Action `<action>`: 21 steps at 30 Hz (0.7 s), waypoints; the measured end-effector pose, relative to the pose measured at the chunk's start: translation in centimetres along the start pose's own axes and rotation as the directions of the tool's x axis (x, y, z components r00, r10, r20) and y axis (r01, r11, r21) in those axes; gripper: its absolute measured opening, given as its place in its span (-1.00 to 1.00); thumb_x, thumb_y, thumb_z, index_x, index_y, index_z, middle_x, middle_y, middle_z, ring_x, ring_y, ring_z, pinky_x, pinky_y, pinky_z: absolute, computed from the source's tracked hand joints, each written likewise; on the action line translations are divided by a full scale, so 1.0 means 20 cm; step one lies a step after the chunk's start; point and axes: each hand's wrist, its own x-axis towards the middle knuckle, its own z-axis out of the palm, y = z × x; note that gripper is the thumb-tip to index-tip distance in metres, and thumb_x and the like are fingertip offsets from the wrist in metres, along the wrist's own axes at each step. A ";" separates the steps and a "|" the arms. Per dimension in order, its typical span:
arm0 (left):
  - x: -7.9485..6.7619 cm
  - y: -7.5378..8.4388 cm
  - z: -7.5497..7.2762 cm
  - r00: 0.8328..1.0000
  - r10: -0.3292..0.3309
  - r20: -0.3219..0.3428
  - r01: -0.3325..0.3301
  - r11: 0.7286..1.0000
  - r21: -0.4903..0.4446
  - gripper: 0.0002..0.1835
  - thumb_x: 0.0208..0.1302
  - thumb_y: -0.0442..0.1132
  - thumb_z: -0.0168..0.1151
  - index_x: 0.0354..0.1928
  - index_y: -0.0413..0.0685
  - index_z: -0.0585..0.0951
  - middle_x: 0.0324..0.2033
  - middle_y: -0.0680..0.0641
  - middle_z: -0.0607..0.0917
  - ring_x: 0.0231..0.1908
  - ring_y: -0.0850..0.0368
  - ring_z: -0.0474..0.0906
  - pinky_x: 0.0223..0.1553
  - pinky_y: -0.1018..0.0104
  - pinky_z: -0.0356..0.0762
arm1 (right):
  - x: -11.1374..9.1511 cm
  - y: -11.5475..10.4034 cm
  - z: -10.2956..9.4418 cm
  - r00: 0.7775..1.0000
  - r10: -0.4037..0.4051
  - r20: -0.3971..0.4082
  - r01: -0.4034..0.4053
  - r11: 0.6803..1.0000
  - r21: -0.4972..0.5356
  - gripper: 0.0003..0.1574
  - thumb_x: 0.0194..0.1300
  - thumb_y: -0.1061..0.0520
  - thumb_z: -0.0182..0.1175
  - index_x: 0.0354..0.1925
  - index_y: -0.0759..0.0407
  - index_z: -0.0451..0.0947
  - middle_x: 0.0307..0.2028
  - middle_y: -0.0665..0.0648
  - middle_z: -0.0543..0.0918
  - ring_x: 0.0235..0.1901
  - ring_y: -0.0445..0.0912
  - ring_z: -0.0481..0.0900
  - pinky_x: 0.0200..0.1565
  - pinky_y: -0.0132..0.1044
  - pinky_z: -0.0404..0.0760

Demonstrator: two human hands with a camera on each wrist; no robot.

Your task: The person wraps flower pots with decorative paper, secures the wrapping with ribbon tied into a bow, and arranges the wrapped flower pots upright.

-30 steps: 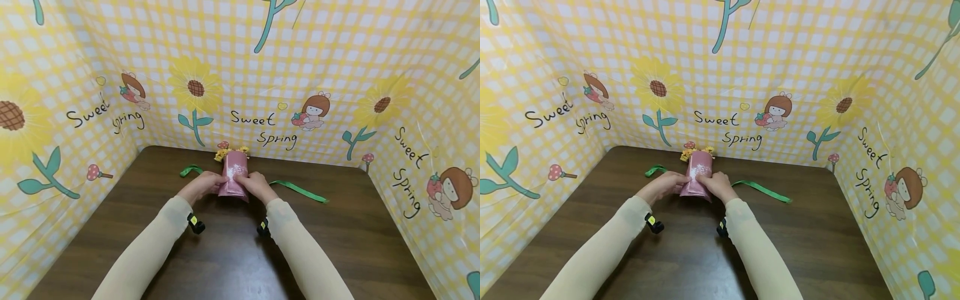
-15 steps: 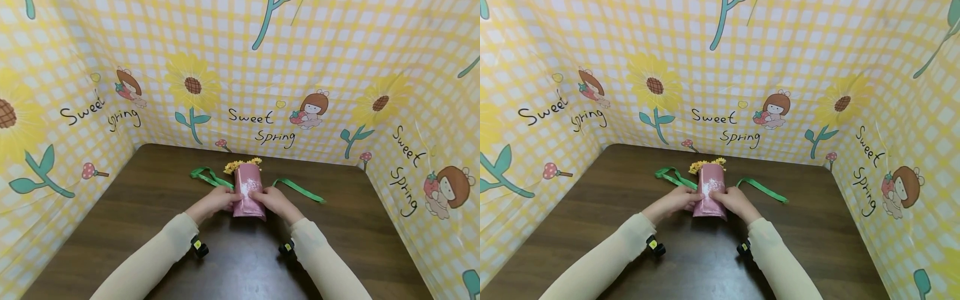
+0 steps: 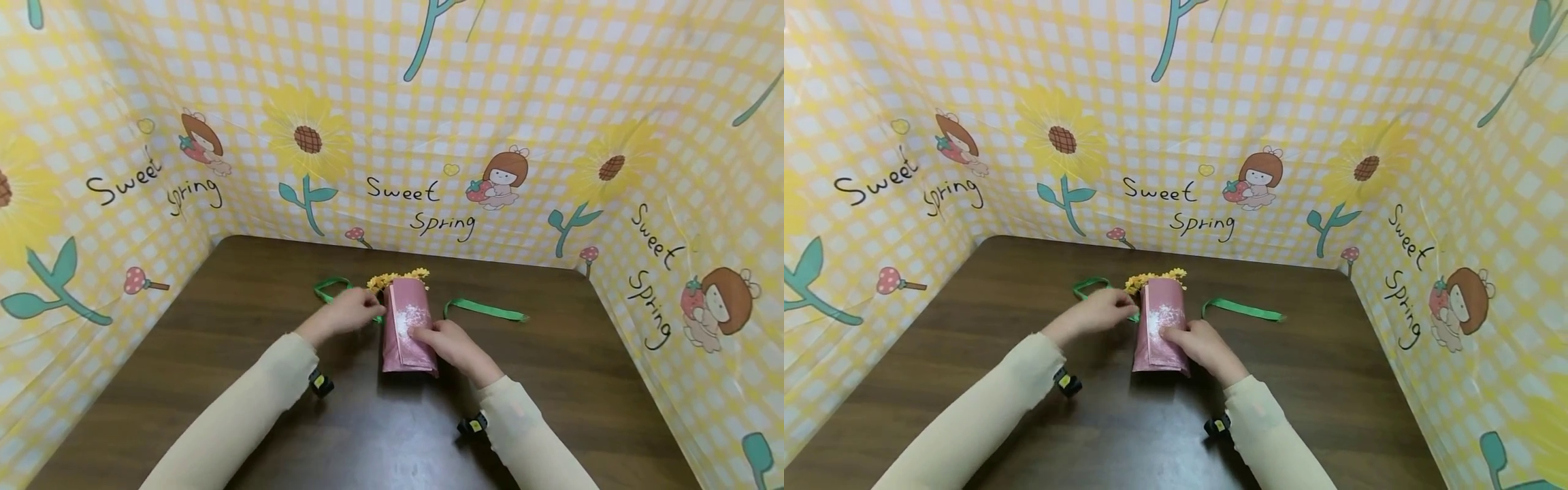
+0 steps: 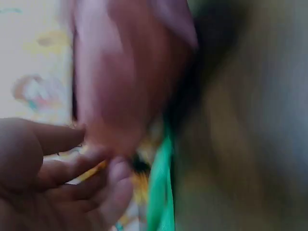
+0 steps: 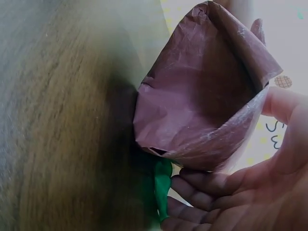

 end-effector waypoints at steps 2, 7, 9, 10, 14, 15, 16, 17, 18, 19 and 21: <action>0.10 -0.08 -0.02 0.995 0.065 -0.072 -0.057 0.992 0.112 -0.81 0.44 -0.21 0.24 -0.06 -0.15 0.73 -0.22 -0.10 0.75 -0.17 -0.03 0.67 -0.13 0.10 0.63 | 0.00 0.00 0.01 1.000 0.007 -0.007 -0.007 1.000 0.007 -0.35 0.26 -0.28 0.29 -0.15 0.31 0.65 -0.33 0.15 0.66 -0.34 -0.06 0.56 -0.30 -0.21 0.56; 0.24 -0.24 0.00 0.989 0.128 -0.076 -0.101 0.950 0.296 -0.81 0.33 -0.37 0.28 -0.07 -0.14 0.75 -0.10 -0.13 0.76 -0.01 -0.06 0.66 0.04 0.00 0.62 | 0.00 0.00 0.02 1.000 0.002 -0.018 -0.002 1.000 0.003 -0.34 0.25 -0.28 0.29 -0.15 0.32 0.65 -0.33 0.15 0.66 -0.35 -0.06 0.55 -0.32 -0.22 0.54; 0.25 -0.27 0.02 0.989 0.128 -0.071 -0.100 0.945 0.312 -0.86 0.34 -0.38 0.25 -0.17 -0.12 0.76 -0.19 -0.09 0.76 -0.12 -0.01 0.66 -0.04 0.03 0.63 | 0.00 0.00 0.02 1.000 0.000 -0.020 0.000 1.000 -0.007 -0.34 0.26 -0.29 0.28 -0.15 0.31 0.66 -0.34 0.14 0.66 -0.35 -0.06 0.54 -0.32 -0.23 0.54; 0.25 -0.28 0.02 0.989 0.127 -0.076 -0.098 0.946 0.310 -0.86 0.36 -0.38 0.23 -0.21 -0.10 0.75 -0.23 -0.07 0.75 -0.17 0.02 0.64 -0.08 0.05 0.62 | 0.00 0.00 0.01 1.000 0.003 -0.023 -0.004 1.000 -0.010 -0.34 0.26 -0.29 0.28 -0.14 0.31 0.65 -0.33 0.14 0.66 -0.35 -0.06 0.54 -0.32 -0.23 0.54; 0.21 -0.32 -0.03 0.986 0.079 -0.146 -0.040 0.967 0.253 -0.85 0.44 -0.35 0.14 -0.25 -0.10 0.69 -0.28 -0.05 0.71 -0.26 0.06 0.58 -0.15 0.09 0.59 | 0.00 0.00 0.01 1.000 0.013 -0.026 -0.013 1.000 0.006 -0.33 0.26 -0.29 0.28 -0.11 0.31 0.66 -0.31 0.14 0.68 -0.33 -0.06 0.57 -0.29 -0.21 0.57; 0.19 -0.34 -0.06 0.983 0.061 -0.173 -0.023 0.976 0.217 -0.85 0.45 -0.34 0.14 -0.22 -0.11 0.69 -0.25 -0.07 0.71 -0.23 0.04 0.59 -0.12 0.07 0.59 | 0.00 0.00 0.01 1.000 0.014 -0.028 -0.014 1.000 0.012 -0.32 0.26 -0.30 0.28 -0.11 0.30 0.66 -0.30 0.14 0.69 -0.33 -0.06 0.57 -0.29 -0.21 0.58; 0.17 -0.36 -0.10 0.977 0.038 -0.209 0.000 0.984 0.177 -0.86 0.46 -0.32 0.14 -0.20 -0.12 0.69 -0.23 -0.10 0.72 -0.20 0.01 0.60 -0.10 0.05 0.58 | 0.00 0.00 0.01 0.999 0.015 -0.028 -0.015 1.000 0.016 -0.33 0.26 -0.30 0.28 -0.11 0.30 0.67 -0.30 0.14 0.69 -0.33 -0.06 0.58 -0.28 -0.21 0.58; 0.15 -0.40 -0.14 0.968 0.008 -0.250 0.024 0.992 0.127 -0.86 0.46 -0.30 0.14 -0.17 -0.14 0.68 -0.21 -0.14 0.72 -0.18 -0.02 0.61 -0.09 0.03 0.58 | 0.00 0.00 0.01 1.000 0.015 -0.026 -0.015 1.000 0.020 -0.33 0.27 -0.30 0.28 -0.11 0.30 0.67 -0.30 0.14 0.69 -0.34 -0.06 0.58 -0.28 -0.21 0.58; 0.13 -0.44 -0.19 0.958 -0.030 -0.286 0.050 0.997 0.064 -0.84 0.47 -0.27 0.13 -0.14 -0.16 0.67 -0.17 -0.17 0.72 -0.15 -0.06 0.61 -0.07 0.01 0.57 | 0.00 0.00 0.01 1.000 0.012 -0.026 -0.012 1.000 0.020 -0.33 0.27 -0.29 0.28 -0.12 0.31 0.67 -0.30 0.14 0.69 -0.34 -0.06 0.58 -0.29 -0.20 0.58; 0.10 -0.48 -0.24 0.943 -0.074 -0.326 0.075 0.997 -0.011 -0.81 0.49 -0.24 0.12 -0.09 -0.16 0.67 -0.12 -0.19 0.71 -0.11 -0.10 0.61 -0.05 -0.01 0.57 | 0.00 0.00 0.01 1.000 0.012 -0.026 -0.011 1.000 0.019 -0.33 0.27 -0.30 0.28 -0.12 0.30 0.67 -0.30 0.14 0.69 -0.34 -0.06 0.57 -0.29 -0.20 0.58; 0.02 -0.57 -0.35 0.901 -0.162 -0.402 0.118 0.984 -0.131 -0.74 0.51 -0.19 0.10 0.01 -0.19 0.66 -0.04 -0.25 0.69 -0.04 -0.17 0.60 -0.01 -0.05 0.55 | -0.01 0.00 0.02 1.000 0.012 -0.024 -0.011 1.000 0.020 -0.33 0.27 -0.29 0.27 -0.11 0.31 0.66 -0.30 0.15 0.69 -0.34 -0.06 0.57 -0.30 -0.20 0.58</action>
